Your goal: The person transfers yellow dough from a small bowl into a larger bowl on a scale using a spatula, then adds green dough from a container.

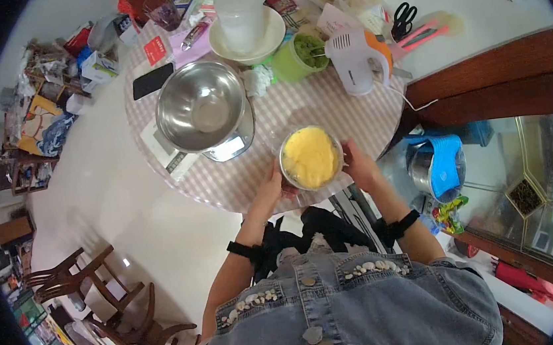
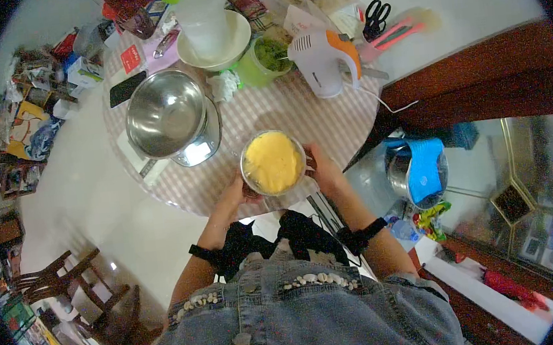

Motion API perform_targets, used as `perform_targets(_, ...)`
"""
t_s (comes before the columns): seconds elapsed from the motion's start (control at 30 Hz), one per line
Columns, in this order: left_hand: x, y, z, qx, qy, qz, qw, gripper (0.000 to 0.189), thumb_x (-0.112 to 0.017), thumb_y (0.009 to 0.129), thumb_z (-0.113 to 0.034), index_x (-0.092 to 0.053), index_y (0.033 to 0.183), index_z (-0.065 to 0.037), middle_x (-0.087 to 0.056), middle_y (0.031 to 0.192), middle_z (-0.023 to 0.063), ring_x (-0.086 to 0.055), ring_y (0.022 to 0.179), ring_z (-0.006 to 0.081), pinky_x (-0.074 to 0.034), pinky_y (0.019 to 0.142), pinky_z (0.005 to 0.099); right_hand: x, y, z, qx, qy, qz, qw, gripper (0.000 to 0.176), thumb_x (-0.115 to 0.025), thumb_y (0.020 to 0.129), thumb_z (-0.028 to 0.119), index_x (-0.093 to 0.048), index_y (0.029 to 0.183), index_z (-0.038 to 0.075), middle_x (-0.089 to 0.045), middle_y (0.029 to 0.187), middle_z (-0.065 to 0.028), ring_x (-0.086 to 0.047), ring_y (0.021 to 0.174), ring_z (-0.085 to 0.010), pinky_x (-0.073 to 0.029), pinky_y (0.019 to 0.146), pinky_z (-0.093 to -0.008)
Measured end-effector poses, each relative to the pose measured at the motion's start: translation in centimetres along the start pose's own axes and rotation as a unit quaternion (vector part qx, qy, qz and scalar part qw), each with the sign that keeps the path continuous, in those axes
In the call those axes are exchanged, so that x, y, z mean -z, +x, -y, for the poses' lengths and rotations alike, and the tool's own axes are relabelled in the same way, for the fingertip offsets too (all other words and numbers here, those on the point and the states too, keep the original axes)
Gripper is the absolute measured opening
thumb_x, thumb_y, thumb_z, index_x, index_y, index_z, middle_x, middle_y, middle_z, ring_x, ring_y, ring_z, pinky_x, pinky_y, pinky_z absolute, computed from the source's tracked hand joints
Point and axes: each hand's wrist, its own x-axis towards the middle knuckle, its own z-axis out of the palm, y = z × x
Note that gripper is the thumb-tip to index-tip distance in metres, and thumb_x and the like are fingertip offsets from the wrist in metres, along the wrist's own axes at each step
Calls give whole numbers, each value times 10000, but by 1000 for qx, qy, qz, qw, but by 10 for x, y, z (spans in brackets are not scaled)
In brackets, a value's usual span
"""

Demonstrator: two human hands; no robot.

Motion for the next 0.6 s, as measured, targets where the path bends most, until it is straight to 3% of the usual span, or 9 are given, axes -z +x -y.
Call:
perform_targets(0.03, -5, -6, 1, -37, -17, -22, 999, 539, -310, 984, -449, -295, 1395, -101, -623, 868, 96, -641, 702, 185, -542, 623, 322, 12, 15, -8, -16, 28, 0, 999, 426, -435, 967, 393, -521, 1198, 45, -573, 1164, -84, -552, 1038, -175, -436, 876, -329)
perform_targets(0.07, -9, -12, 4, -72, -35, -46, 996, 484, -340, 993, -381, -311, 1382, -94, -609, 846, 84, -628, 708, 175, -532, 646, 297, 13, 21, -9, -17, 26, -3, 999, 426, -435, 967, 393, -521, 1198, 45, -573, 1164, -84, -552, 1038, -175, -436, 876, -329)
perform_targets(0.13, -17, -24, 12, -90, -63, -59, 992, 428, -409, 972, -347, -392, 1303, -77, -601, 919, 73, -610, 782, 167, -508, 703, 290, 14, 35, -8, -73, 71, 33, 994, 360, -476, 963, 306, -524, 1198, 38, -609, 1021, -62, -584, 830, -144, -468, 681, -277)
perform_targets(0.17, -20, -28, 15, -109, -87, -73, 988, 373, -478, 950, -312, -473, 1224, -59, -594, 993, 63, -592, 856, 160, -484, 761, 282, 24, 47, -12, -75, 70, 32, 994, 360, -476, 963, 306, -524, 1198, 38, -609, 1021, -62, -584, 830, -144, -468, 681, -277)
perform_targets(0.23, -17, -31, 24, -121, -44, -49, 990, 397, -518, 916, -246, -443, 1258, -59, -574, 1053, 62, -583, 894, 160, -482, 772, 290, 42, 61, -19, -116, 64, 110, 985, 276, -517, 946, 234, -547, 1122, 24, -570, 821, -22, -500, 611, -106, -386, 510, -226)
perform_targets(0.4, -21, -27, 25, -90, 50, 60, 993, 478, -599, 860, -178, -438, 1291, -48, -552, 1122, 62, -559, 952, 154, -470, 806, 295, 43, 39, -8, -121, 53, 130, 983, 192, -547, 927, 205, -547, 1001, 27, -447, 696, 23, -361, 526, -66, -291, 455, -200)
perform_targets(0.5, -32, -27, 28, -99, 8, -33, 995, 401, -601, 864, -185, -525, 1225, -28, -583, 1071, 55, -548, 958, 139, -452, 830, 276, 61, 39, -16, -120, 28, 195, 973, 167, -567, 917, 192, -537, 972, 37, -425, 690, 34, -340, 529, -53, -278, 456, -190)
perform_targets(0.57, -27, -8, 42, -205, 107, -74, 970, 293, -648, 833, -191, -623, 1046, 9, -631, 840, 25, -578, 739, 108, -461, 657, 252, 67, 29, -12, -116, 0, 254, 960, 163, -573, 916, 188, -533, 975, 41, -422, 693, 35, -337, 533, -49, -278, 457, -191)
perform_targets(0.6, -25, 0, 48, -206, 107, -74, 970, 293, -648, 833, -191, -623, 1046, 9, -631, 840, 25, -578, 739, 108, -461, 657, 252, 67, 14, -5, -130, -33, 249, 959, 156, -580, 914, 185, -528, 964, 48, -418, 693, 40, -337, 532, -47, -276, 455, -191)
